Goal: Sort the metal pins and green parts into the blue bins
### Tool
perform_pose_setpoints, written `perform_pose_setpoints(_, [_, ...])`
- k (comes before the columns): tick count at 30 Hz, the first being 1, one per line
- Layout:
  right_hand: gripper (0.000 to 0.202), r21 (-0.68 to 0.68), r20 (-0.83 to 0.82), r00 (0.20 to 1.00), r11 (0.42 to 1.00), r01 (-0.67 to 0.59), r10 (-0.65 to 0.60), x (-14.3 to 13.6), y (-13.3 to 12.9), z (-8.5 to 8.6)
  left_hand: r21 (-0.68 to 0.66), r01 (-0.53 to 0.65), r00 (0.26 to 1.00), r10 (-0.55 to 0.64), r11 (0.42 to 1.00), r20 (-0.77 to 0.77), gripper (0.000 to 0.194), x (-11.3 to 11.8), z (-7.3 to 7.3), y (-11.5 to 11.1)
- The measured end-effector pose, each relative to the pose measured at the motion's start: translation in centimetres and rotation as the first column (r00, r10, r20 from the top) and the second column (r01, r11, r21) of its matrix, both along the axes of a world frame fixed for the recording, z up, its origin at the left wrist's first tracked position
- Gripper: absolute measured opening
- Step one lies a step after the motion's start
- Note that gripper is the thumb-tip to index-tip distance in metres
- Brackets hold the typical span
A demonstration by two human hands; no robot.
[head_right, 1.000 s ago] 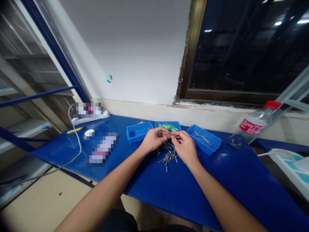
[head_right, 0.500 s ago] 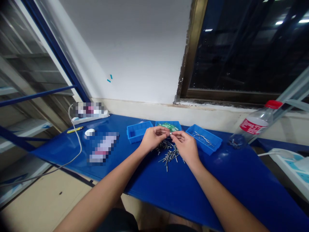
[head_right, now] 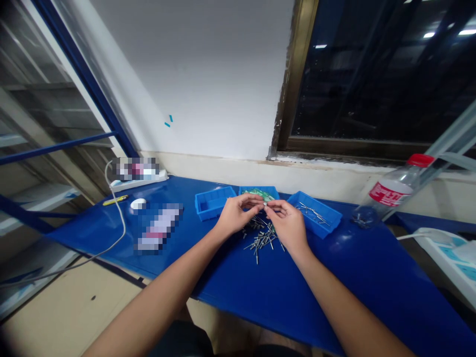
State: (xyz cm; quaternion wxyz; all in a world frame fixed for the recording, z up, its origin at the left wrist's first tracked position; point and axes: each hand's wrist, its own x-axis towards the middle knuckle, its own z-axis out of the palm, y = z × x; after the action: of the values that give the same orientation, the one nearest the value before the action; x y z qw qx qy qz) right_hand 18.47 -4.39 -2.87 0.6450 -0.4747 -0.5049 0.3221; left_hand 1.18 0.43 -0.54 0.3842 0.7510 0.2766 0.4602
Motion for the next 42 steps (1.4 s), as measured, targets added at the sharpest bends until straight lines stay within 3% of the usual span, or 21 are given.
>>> perform_pose_setpoints(7, [0.030, 0.046, 0.178, 0.983, 0.998, 0.039, -0.047, 0.3, -0.2, -0.1, -0.031, 0.008, 0.999, -0.007, 1.000, 0.044, 0.029, 0.1, -0.1, 0.0])
perform_pose_setpoints(9, [0.028, 0.093, 0.260, 0.965, 0.996, 0.018, -0.041, 0.2, -0.4, 0.0, 0.033, -0.036, 0.999, 0.036, 0.999, 0.006, 0.026, -0.2, 0.0, 0.0])
perform_pose_setpoints(12, [0.024, 0.127, 0.428, 0.902, 0.992, -0.002, -0.053, 0.0, -0.6, 0.2, 0.264, -0.136, 0.968, 0.185, 0.955, -0.168, 0.022, -0.9, 0.5, 0.1])
perform_pose_setpoints(16, [0.020, 0.124, 0.677, 0.734, 0.991, -0.039, -0.056, -0.1, -0.8, 0.0, 0.530, -0.243, 0.805, 0.474, 0.812, -0.357, 0.021, -2.3, 1.4, 0.3])
perform_pose_setpoints(20, [0.020, 0.125, 0.793, 0.609, 0.983, -0.133, -0.018, -0.3, -0.6, -0.9, 0.602, -0.399, 0.611, 0.690, 0.692, -0.388, 0.009, -3.4, 1.7, 0.9])
perform_pose_setpoints(23, [0.021, 0.110, 0.822, 0.569, 0.980, -0.168, 0.005, -0.3, -0.5, -1.3, 0.604, -0.458, 0.543, 0.743, 0.652, -0.391, 0.008, -3.8, 1.7, 1.1])
perform_pose_setpoints(27, [0.019, 0.112, 0.847, 0.532, 0.975, -0.190, 0.006, -0.4, -0.5, -1.2, 0.594, -0.419, 0.627, 0.692, 0.687, -0.358, 0.013, -3.5, 1.7, 0.8])
perform_pose_setpoints(31, [0.021, 0.092, 0.879, 0.477, 0.985, -0.148, -0.010, -0.4, -0.5, -1.0, 0.587, -0.238, 0.813, 0.489, 0.774, -0.315, 0.023, -2.6, 1.7, 0.4])
perform_pose_setpoints(33, [0.022, 0.075, 0.891, 0.453, 0.991, -0.107, -0.019, -0.4, -0.4, -1.0, 0.570, -0.154, 0.872, 0.382, 0.807, -0.306, 0.026, -2.1, 1.6, 0.1])
perform_pose_setpoints(37, [0.020, 0.067, 0.885, 0.466, 0.995, -0.071, -0.027, -0.2, -0.3, -1.1, 0.511, -0.051, 0.907, 0.254, 0.858, -0.336, 0.027, -1.4, 1.2, -0.3])
perform_pose_setpoints(42, [0.016, 0.091, 0.825, 0.563, 0.995, -0.038, -0.054, 0.1, -0.1, -1.2, 0.460, -0.012, 0.921, 0.189, 0.888, -0.341, 0.026, -1.3, 0.9, -0.3])
